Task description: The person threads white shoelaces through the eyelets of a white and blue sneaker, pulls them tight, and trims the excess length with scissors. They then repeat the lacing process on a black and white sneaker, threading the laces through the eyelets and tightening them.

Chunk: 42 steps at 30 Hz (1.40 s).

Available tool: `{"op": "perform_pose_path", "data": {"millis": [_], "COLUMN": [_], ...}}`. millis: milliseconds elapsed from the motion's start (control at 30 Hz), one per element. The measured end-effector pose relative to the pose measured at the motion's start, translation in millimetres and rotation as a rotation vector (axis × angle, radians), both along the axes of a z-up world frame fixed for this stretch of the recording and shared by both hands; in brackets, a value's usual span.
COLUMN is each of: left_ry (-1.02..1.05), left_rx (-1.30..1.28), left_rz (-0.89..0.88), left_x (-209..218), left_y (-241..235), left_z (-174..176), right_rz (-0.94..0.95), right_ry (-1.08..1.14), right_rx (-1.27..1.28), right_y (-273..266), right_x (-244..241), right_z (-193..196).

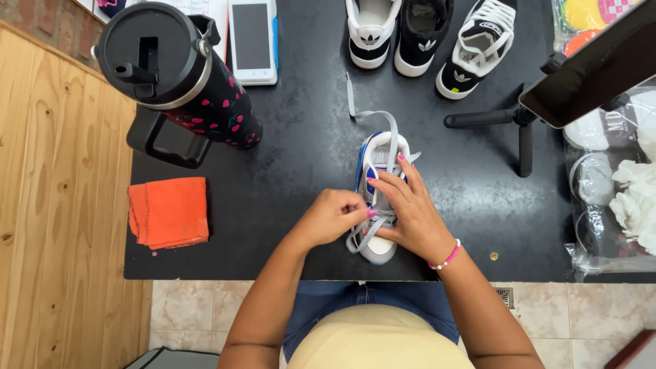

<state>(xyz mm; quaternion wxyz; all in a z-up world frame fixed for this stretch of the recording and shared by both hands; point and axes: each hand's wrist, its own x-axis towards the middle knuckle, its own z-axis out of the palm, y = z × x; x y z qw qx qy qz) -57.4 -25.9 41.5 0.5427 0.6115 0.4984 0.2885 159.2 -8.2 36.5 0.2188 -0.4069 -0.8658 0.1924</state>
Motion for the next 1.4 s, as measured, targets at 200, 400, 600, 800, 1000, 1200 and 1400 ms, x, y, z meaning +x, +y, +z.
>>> {"op": "perform_pose_path", "data": {"millis": [200,400,600,800,1000,1200,1400], "left_ry": [-0.538,0.186,0.323,-0.131,0.053,0.781,0.586], "left_rx": [-0.087,0.014,0.036,0.104,0.104,0.005,0.155], "left_rz": [-0.486,0.064,-0.023,-0.166,0.022,0.171,0.195], "left_x": [-59,-51,5,-23,-82,-70,-62], "left_y": [-25,-8,0,-7,-25,-20,-26], "left_z": [47,38,20,17,17,22,17], "right_rz": [0.002,-0.005,-0.006,-0.004,-0.006,0.032,0.140], "right_ry": [0.024,0.020,0.017,0.026,0.016,0.000,0.072], "right_rx": [-0.010,-0.039,-0.020,-0.046,-0.060,-0.080,-0.271], "right_y": [0,-2,-2,0,-2,0,4], "right_x": [-2,-2,-1,-1,-3,0,13], "right_z": [2,3,-4,5,9,12,39]}}
